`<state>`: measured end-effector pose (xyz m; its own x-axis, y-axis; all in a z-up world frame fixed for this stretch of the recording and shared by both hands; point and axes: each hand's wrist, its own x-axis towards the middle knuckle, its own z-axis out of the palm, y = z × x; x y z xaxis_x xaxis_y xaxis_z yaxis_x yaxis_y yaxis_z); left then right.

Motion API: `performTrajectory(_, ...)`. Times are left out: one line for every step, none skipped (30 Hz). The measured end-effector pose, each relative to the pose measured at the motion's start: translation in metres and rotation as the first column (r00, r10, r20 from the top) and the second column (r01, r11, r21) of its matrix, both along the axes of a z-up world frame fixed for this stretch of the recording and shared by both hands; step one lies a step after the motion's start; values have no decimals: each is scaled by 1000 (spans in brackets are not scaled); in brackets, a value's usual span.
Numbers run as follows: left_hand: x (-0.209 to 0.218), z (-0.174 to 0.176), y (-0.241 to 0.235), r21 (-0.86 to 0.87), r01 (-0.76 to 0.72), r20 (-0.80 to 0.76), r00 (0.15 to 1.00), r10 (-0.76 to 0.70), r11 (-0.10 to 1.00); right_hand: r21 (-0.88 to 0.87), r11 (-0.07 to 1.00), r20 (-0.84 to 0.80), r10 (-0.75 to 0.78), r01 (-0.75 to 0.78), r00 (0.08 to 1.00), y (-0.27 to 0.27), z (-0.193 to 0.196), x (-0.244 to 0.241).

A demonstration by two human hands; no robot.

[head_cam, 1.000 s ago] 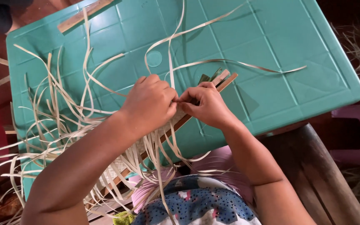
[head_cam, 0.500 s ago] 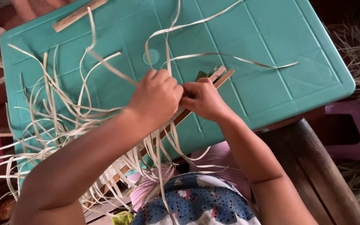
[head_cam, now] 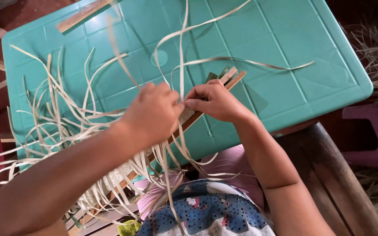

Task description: The person weaves thin palm fibers by hand through a wooden frame, repeatedly pulling strands through the existing weave to extend the pattern. The hands manipulate the fibers and the frame continuously throughout the clip.

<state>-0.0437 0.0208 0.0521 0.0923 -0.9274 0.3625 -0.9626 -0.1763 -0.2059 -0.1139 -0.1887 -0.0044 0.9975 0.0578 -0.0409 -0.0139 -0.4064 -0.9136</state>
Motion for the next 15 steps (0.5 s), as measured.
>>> performTrajectory(15, -5, 2, -1, -3, 2, 1000, 3, 1000, -1, 1000, 2, 3, -3, 1000, 0, -3, 0)
performTrajectory(30, -10, 5, -37, -73, -100, 993, 69, 997, -2, 1000, -7, -13, 13, 1000, 0, -6, 0)
performTrajectory(45, -15, 7, -67, -145, -203, 971, 129, 987, -3, 1000, -16, -29, 29, 999, 0, -9, 1)
performTrajectory(45, 1, 11, -67, -146, -202, 971, 130, 987, -3, 1000, -15, -29, 29, 999, 1, -9, 1)
performTrajectory(44, 17, 15, 85, -272, -275, 918, 285, 958, -6, 999, -9, -41, 41, 999, 3, -9, 1)
performTrajectory(45, 33, 18, 243, -375, -321, 839, 439, 895, -9, 999, -3, -53, 53, 999, 4, -9, 1)
performTrajectory(39, 44, 17, 241, -376, -321, 839, 439, 895, -11, 999, -2, -53, 53, 999, 3, -8, 0)
performTrajectory(33, 55, 16, 379, -383, -361, 777, 516, 842, -23, 998, 0, -63, 63, 998, 3, -8, -1)
performTrajectory(27, 66, 15, 510, -372, -385, 707, 593, 775, -35, 997, 1, -73, 73, 997, 3, -7, -2)
performTrajectory(23, 72, 14, 510, -373, -385, 706, 594, 775, -35, 997, 1, -71, 71, 997, 4, -8, -3)
performTrajectory(20, 79, 13, 567, -354, -390, 680, 621, 744, -31, 996, 5, -78, 78, 997, 5, -10, -3)
performTrajectory(17, 86, 12, 621, -332, -394, 651, 649, 710, -28, 996, 8, -85, 85, 996, 5, -11, -3)
performTrajectory(18, 84, 12, 621, -333, -394, 650, 650, 709, -27, 996, 7, -83, 83, 997, 5, -11, -3)
performTrajectory(19, 83, 13, 633, -337, -381, 648, 659, 697, -27, 995, 12, -94, 94, 996, 5, -12, -3)
performTrajectory(20, 82, 13, 644, -342, -367, 646, 669, 684, -26, 994, 16, -105, 105, 994, 6, -12, -3)
